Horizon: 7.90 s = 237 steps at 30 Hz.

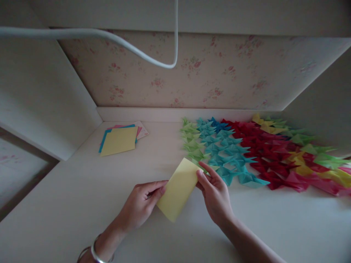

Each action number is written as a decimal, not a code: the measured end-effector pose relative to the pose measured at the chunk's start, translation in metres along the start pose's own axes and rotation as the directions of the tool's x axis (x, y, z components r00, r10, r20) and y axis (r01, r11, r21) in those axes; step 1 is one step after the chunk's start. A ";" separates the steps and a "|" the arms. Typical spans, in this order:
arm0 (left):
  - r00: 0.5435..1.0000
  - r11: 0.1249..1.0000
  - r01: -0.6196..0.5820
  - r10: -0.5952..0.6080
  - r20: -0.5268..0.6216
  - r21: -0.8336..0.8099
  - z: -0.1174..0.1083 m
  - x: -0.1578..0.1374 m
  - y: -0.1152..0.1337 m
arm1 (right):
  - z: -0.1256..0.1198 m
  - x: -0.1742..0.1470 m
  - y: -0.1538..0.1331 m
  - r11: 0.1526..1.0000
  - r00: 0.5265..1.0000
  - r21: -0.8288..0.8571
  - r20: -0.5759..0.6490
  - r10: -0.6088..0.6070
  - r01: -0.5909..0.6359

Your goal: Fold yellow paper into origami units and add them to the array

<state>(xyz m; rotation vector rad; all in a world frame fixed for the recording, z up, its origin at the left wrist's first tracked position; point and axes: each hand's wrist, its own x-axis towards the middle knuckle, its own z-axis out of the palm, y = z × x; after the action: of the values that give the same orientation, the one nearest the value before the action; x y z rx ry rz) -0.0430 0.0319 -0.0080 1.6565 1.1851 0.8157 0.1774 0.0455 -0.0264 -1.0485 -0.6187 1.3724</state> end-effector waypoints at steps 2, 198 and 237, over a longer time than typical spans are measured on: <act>1.000 1.000 0.000 0.000 -0.002 0.002 0.000 0.000 0.000 | 0.001 -0.002 0.000 0.998 0.995 -0.038 0.081 0.050 -0.047; 0.969 0.978 -0.121 0.153 -0.196 0.168 -0.001 -0.004 0.003 | 0.002 -0.017 -0.001 0.895 0.858 -0.446 0.464 0.222 0.009; 0.983 0.997 0.039 -0.026 -0.184 0.068 0.001 -0.002 0.004 | 0.006 -0.020 -0.004 0.746 0.880 -0.641 0.445 0.168 0.182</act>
<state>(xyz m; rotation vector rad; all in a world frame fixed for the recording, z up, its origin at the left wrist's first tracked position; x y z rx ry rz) -0.0415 0.0296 -0.0050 1.6423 1.3792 0.9310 0.1714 0.0277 -0.0158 -1.2575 -1.5852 1.4407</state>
